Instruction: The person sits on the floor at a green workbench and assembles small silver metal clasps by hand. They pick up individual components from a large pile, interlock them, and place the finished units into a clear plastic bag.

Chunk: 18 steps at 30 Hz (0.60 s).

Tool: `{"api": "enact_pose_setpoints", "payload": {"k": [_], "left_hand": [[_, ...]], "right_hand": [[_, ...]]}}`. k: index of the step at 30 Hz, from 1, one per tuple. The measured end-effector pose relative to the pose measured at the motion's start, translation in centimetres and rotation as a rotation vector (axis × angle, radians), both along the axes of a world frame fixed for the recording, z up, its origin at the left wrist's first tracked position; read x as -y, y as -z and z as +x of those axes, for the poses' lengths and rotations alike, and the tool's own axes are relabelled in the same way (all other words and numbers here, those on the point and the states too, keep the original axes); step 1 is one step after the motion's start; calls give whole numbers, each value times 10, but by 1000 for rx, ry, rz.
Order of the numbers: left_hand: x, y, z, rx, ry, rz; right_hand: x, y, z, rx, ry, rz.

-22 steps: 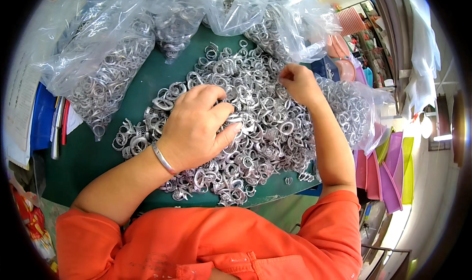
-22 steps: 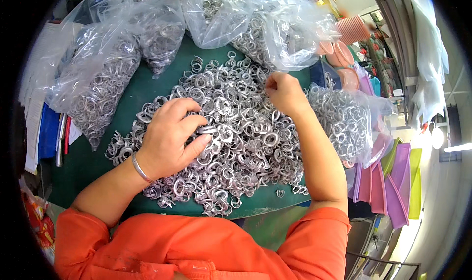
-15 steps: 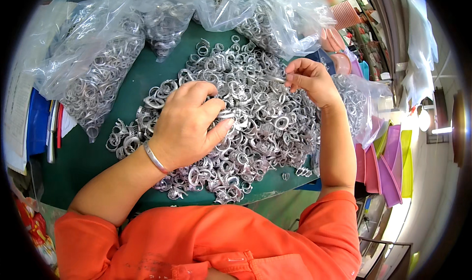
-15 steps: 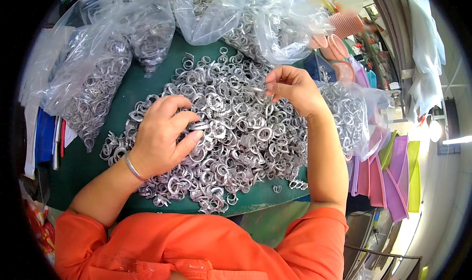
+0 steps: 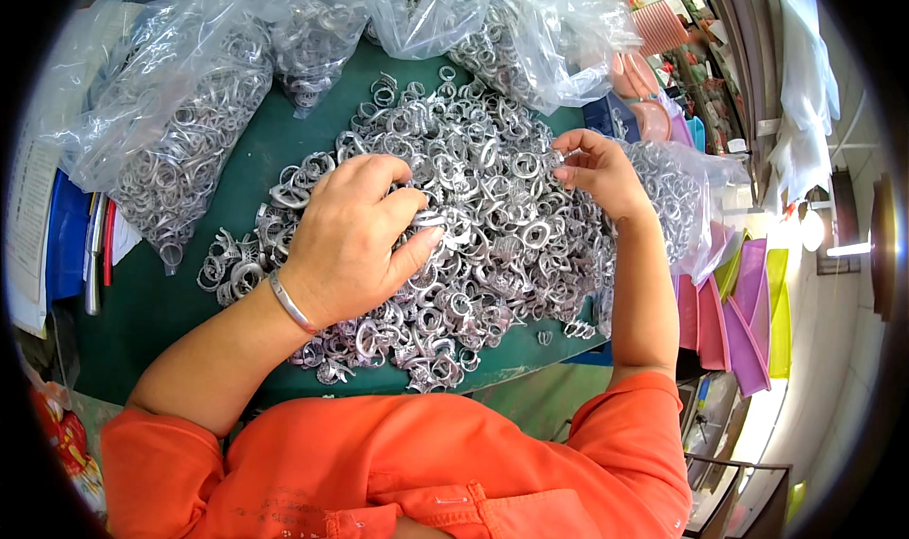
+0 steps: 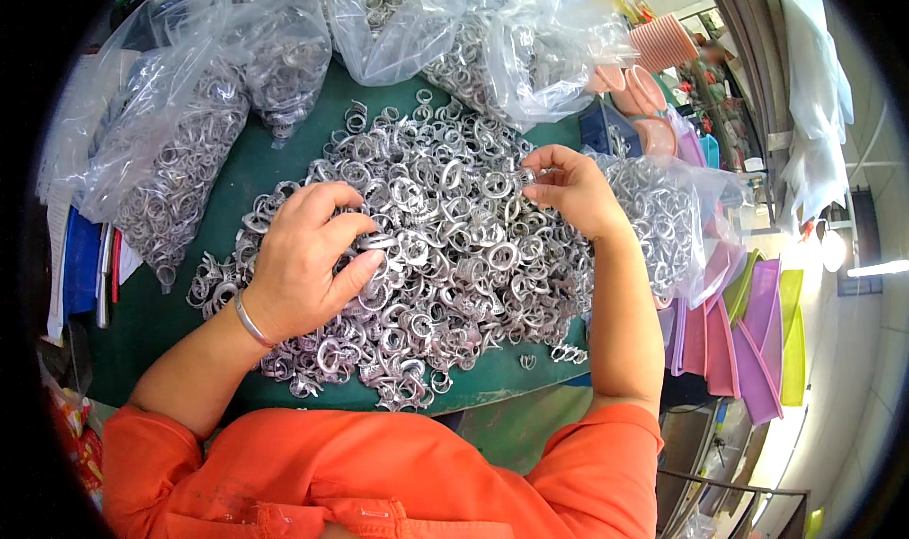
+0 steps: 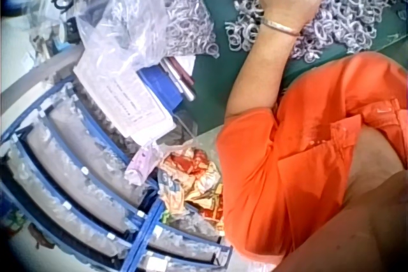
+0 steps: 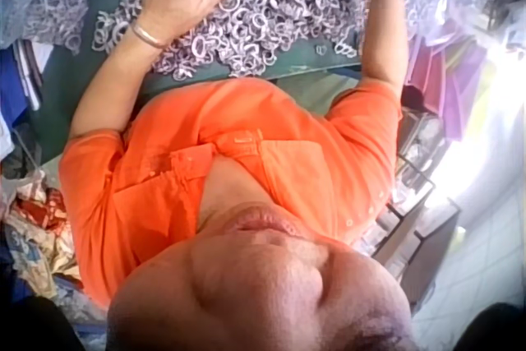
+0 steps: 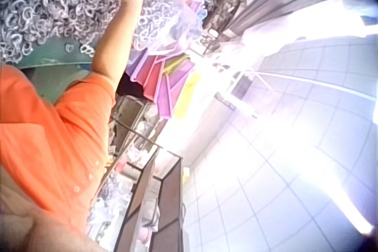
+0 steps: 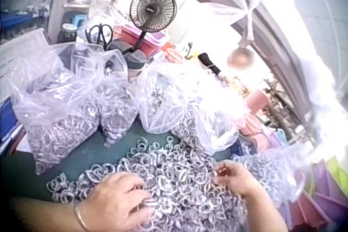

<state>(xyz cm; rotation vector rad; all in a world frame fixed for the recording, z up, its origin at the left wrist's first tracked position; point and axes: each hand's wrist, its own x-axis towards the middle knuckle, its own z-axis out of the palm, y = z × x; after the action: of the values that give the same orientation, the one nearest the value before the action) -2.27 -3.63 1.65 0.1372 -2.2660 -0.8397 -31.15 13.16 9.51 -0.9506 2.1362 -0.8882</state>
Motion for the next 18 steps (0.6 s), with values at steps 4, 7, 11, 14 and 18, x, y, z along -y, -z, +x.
{"api": "enact_pose_setpoints", "payload": {"k": [4, 7, 11, 14, 18], "left_hand": [[0, 1, 1, 2, 5, 6], [1, 0, 1, 6, 5, 11], [0, 0, 1, 6, 4, 11], [0, 0, 1, 12, 5, 12], [0, -1, 1, 13, 5, 12]], "right_hand": [[2, -14, 10, 211, -67, -78], [5, -18, 14, 349, -125, -106], [11, -23, 26, 422, -175, -135], [12, -21, 26, 435, -209, -149], [16, -22, 32, 257, -225, -33]]}}
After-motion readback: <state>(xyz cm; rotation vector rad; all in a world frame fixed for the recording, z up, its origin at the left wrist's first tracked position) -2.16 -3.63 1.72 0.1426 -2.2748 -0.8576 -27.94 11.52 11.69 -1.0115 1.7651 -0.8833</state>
